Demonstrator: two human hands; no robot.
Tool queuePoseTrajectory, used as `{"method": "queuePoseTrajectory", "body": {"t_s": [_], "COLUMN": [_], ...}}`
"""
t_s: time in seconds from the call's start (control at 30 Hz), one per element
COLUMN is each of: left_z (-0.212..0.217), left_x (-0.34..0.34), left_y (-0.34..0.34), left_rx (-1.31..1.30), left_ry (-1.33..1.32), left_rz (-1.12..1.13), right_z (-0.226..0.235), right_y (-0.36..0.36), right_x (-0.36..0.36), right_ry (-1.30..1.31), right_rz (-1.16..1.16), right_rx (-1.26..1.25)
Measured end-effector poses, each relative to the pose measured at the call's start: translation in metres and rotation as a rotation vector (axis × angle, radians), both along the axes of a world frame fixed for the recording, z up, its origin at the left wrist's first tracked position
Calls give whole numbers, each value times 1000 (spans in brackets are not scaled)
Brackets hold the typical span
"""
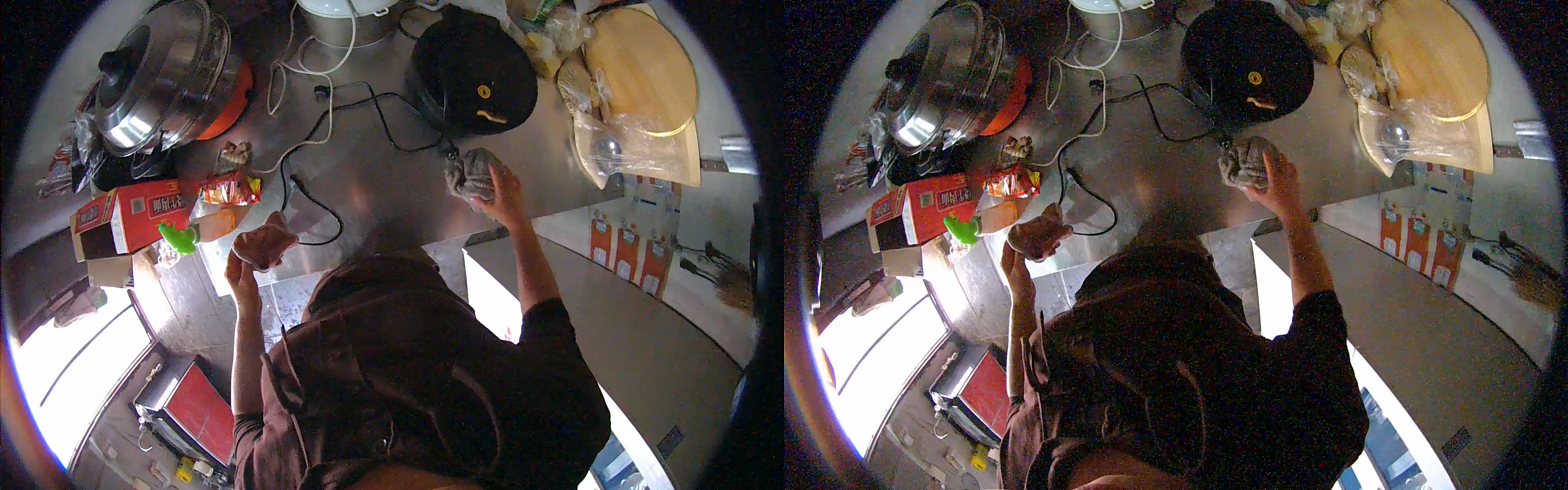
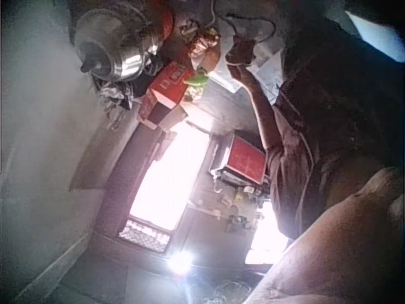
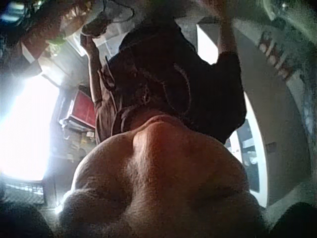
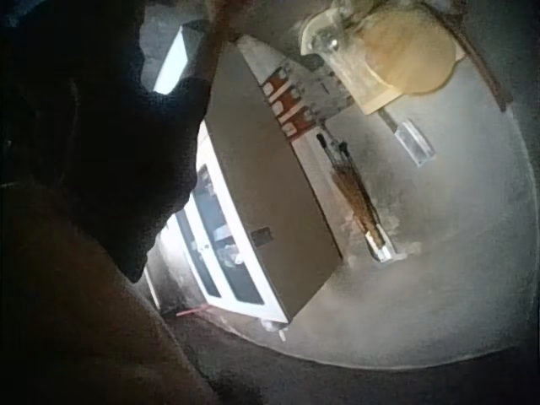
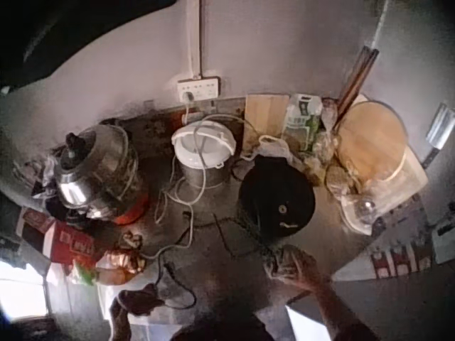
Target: The person washes a cloth in the sink, then uses it to wipe the exterior of a white electric kettle and the surrounding countertop. They repeatedly rinse and wring the cloth, then continue wiping the kettle and nearby surfaces.
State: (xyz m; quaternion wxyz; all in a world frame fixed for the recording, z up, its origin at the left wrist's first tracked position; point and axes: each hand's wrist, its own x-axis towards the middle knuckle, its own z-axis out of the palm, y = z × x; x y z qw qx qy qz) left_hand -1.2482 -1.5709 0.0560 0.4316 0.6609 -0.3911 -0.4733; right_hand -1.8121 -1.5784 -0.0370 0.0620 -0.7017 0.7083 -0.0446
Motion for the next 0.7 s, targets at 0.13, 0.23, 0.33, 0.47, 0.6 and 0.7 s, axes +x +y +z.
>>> {"method": "queuePoseTrajectory", "body": {"t_s": [0.13, 0.23, 0.33, 0.47, 0.6, 0.7], "left_z": [-3, 8, 4, 14, 15, 1], "left_x": [25, 31, 55, 56, 61, 72], "left_y": [9, 17, 38, 50, 65, 77], "left_rx": [-44, -36, -93, -83, -86, -17], "left_ry": [27, 15, 34, 28, 23, 113], "left_rz": [-29, 49, 72, 136, 180, 225], "right_z": [-37, -33, 18, 1, -26, -49], "right_y": [17, 33, 28, 33, 37, 23], "right_x": [43, 74, 113, 87, 88, 116], "right_ry": [29, -327, -528, -464, 89, 299], "right_rz": [-156, -141, -180, -495, -418, -299], "right_rx": [14, 123, 226, 9, 123, 70]}}
